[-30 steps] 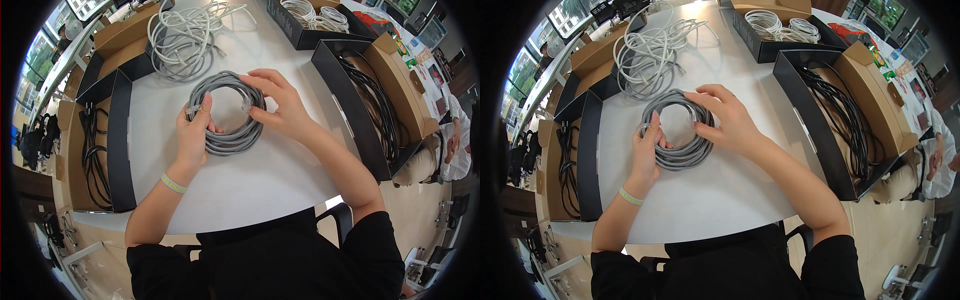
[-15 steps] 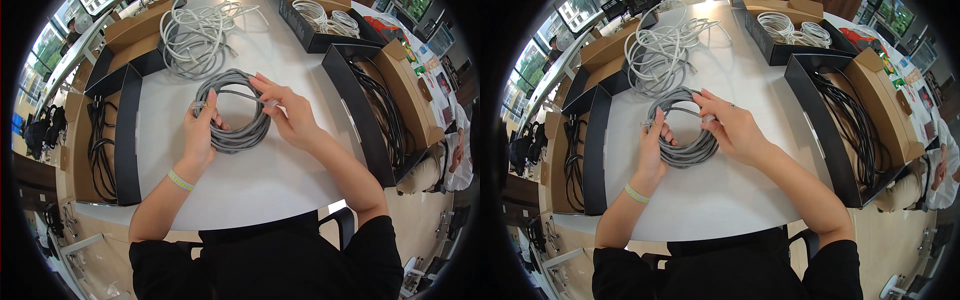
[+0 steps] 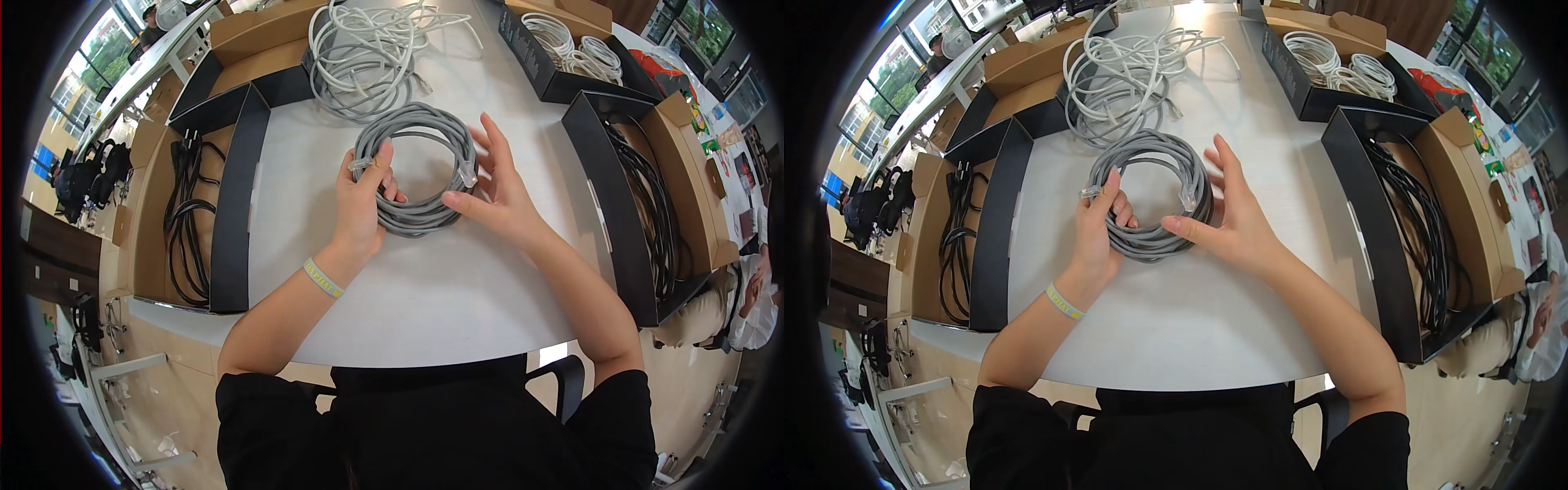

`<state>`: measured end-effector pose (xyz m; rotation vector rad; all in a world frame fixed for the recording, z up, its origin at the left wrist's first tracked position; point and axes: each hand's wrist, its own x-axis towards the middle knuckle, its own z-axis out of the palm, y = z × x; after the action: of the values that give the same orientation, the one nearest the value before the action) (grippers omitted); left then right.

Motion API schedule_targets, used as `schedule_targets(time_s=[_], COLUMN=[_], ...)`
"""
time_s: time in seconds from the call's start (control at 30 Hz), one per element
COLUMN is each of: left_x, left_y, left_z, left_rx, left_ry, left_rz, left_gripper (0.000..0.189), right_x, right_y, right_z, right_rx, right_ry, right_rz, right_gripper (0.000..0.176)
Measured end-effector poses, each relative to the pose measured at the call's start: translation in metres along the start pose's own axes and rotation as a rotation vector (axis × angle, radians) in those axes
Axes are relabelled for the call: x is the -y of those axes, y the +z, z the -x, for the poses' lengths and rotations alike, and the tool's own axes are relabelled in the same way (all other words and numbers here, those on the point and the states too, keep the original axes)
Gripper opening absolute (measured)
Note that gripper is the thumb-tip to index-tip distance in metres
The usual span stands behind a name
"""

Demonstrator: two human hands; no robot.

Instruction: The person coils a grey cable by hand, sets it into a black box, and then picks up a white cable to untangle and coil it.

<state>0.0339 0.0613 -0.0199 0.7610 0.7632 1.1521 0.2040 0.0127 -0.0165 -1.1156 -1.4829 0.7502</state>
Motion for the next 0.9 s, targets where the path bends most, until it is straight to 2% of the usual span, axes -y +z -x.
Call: schedule_targets(time_s=[0.07, 0.1, 0.17, 0.3, 0.37, 0.4, 0.5, 0.57, 0.8, 0.87, 0.9], left_x=[0.001, 0.001, 0.001, 0.001, 0.004, 0.007, 0.011, 0.01, 0.001, 0.0, 0.0], left_y=[-0.001, -0.001, 0.001, 0.005, 0.006, 0.006, 0.007, 0.009, 0.008, 0.009, 0.009], left_z=[0.0, 0.001, 0.003, 0.01, 0.012, 0.012, 0.01, 0.009, 0.01, 0.01, 0.01], left_rx=[-0.002, -0.007, 0.026, 0.03, 0.137, 0.129, 0.177, 0.135, 0.185, 0.176, 0.176], left_ry=[0.029, 0.034, 0.104, 0.161, 0.252, 0.26, 0.26, 0.094, 0.036, -0.126, -0.124], left_rz=[0.054, 0.054, 0.048, -0.033, -0.078, -0.083, -0.091, -0.142, -0.163, 0.042, 0.042], left_gripper=[0.026, 0.026, 0.025, 0.021, 0.029, 0.029, 0.035, 0.037, 0.038, 0.029, 0.029], right_x=[0.01, 0.008, 0.002, 0.012, 0.015, 0.012, -0.003, 0.001, 0.002, -0.001, -0.001], right_y=[-0.001, -0.001, -0.002, 0.004, 0.006, 0.007, -0.001, 0.001, -0.001, 0.001, 0.004], right_z=[-0.002, -0.003, -0.005, 0.001, 0.002, 0.002, -0.001, -0.002, -0.002, 0.001, 0.002], right_rx=[0.07, 0.076, 0.161, 0.146, 0.009, -0.042, -0.057, -0.097, -0.077, -0.065, -0.071], right_ry=[0.425, 0.423, 0.557, 0.528, 0.501, 0.493, 0.47, 0.473, 0.58, 0.599, 0.627], right_rz=[-0.391, -0.393, -0.689, -0.653, -0.567, -0.616, -0.671, -0.658, -0.876, -0.962, -1.021], right_gripper=[0.081, 0.081, 0.074, 0.061, 0.049, 0.042, 0.039, 0.037, 0.038, 0.04, 0.041])
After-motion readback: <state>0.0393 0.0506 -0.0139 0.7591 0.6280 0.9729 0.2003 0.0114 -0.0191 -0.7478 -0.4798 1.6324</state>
